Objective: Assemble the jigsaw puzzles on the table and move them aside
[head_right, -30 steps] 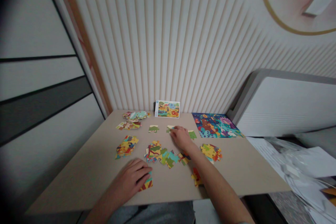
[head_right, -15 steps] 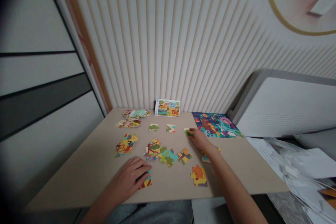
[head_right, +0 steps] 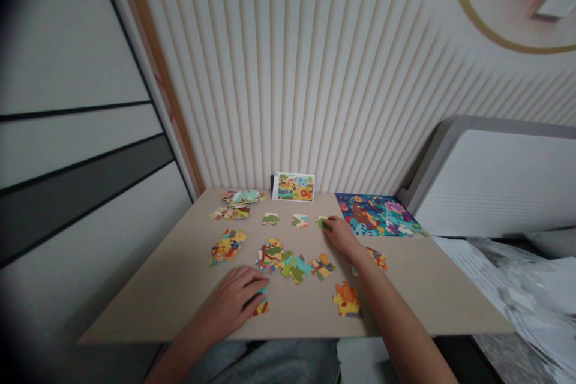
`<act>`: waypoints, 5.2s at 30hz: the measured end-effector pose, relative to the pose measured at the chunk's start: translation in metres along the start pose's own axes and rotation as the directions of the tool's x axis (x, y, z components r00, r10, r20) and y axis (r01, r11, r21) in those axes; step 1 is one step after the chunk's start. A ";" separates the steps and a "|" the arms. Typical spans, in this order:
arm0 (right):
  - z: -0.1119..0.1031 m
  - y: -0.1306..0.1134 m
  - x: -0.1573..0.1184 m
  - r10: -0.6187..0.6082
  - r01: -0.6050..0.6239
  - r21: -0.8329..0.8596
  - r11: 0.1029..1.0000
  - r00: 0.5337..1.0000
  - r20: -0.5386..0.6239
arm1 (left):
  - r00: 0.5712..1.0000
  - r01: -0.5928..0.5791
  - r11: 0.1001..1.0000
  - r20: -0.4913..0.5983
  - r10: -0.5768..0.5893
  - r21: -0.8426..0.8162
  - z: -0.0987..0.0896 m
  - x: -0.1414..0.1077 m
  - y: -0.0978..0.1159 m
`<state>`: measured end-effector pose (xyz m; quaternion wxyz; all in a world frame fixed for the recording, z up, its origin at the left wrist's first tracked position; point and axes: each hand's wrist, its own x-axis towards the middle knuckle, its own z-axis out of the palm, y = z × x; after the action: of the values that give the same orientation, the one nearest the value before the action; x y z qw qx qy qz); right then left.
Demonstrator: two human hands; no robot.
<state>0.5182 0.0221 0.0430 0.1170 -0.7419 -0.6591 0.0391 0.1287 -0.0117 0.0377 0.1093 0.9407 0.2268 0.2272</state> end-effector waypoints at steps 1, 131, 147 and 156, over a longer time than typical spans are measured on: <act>-0.004 -0.004 -0.003 0.002 -0.002 0.003 1.000 1.000 -0.009 | 1.000 -0.001 1.000 -0.010 0.001 0.011 -0.001 0.001 -0.001; 0.020 -0.001 -0.172 0.351 -0.003 0.606 0.796 0.818 -0.456 | 0.993 0.107 0.993 -0.054 -0.104 0.050 -0.001 -0.037 0.007; 0.019 -0.002 -0.172 0.339 -0.018 0.591 0.806 0.834 -0.436 | 0.995 0.085 0.995 -0.064 -0.081 0.059 -0.002 -0.036 0.007; 0.018 -0.002 -0.173 0.336 -0.037 0.571 0.820 0.839 -0.427 | 0.995 0.082 0.995 -0.062 -0.079 0.057 -0.001 -0.037 0.007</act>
<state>0.4901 -0.1459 0.0100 0.4869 -0.7245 -0.4865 0.0375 0.1017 -0.0349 0.0269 0.0837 0.9264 0.2744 0.2438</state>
